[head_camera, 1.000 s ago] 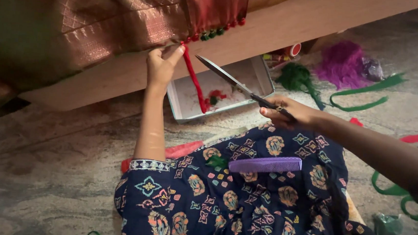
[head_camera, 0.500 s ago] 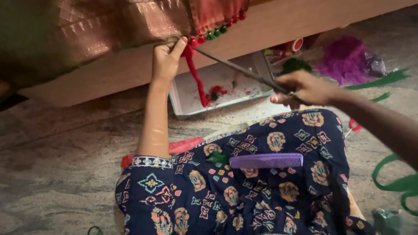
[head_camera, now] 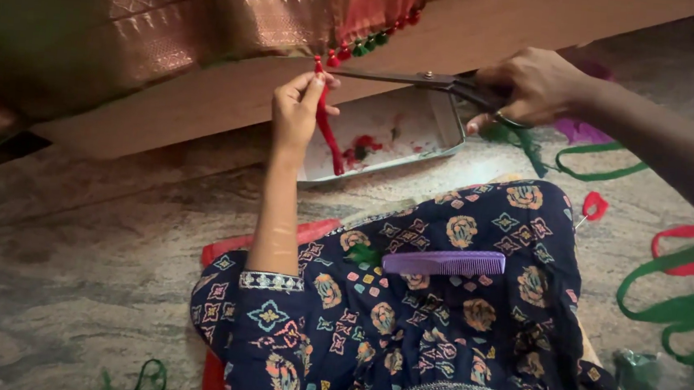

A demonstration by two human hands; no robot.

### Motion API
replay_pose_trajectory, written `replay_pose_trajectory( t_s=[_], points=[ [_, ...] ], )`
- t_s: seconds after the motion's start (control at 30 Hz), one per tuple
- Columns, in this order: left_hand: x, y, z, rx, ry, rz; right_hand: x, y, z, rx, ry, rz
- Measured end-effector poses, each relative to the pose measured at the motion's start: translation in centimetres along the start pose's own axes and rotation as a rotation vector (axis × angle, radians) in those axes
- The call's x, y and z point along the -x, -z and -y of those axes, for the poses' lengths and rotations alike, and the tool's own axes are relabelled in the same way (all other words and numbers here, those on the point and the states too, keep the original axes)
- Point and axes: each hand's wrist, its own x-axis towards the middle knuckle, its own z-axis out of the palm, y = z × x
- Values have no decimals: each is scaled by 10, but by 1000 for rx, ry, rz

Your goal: Attaching and trimming decorative tassels and pom-poms on the border of a sari.

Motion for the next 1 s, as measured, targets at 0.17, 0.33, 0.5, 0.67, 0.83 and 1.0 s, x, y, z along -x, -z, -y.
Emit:
replay_pose_trajectory(
  t_s=[0.17, 0.33, 0.5, 0.67, 0.83, 1.0],
  points=[
    [4, -3, -5, 15, 23, -39, -13, -2, 0, -13, -10, 52],
    [5, -8, -3, 35, 17, -64, -26, 2, 4, -67, 19, 32],
    [8, -8, 3, 31, 11, -118, -33, 20, 20, -2, 49, 66],
    [7, -8, 4, 12, 3, -111, -31, 40, 33, -21, 27, 136],
    [10, -12, -3, -21, 23, -126, -38, 31, 21, 9, 48, 157],
    [11, -11, -3, -26, 19, -106, -37, 35, 22, 56, 1, 222]
  ],
)
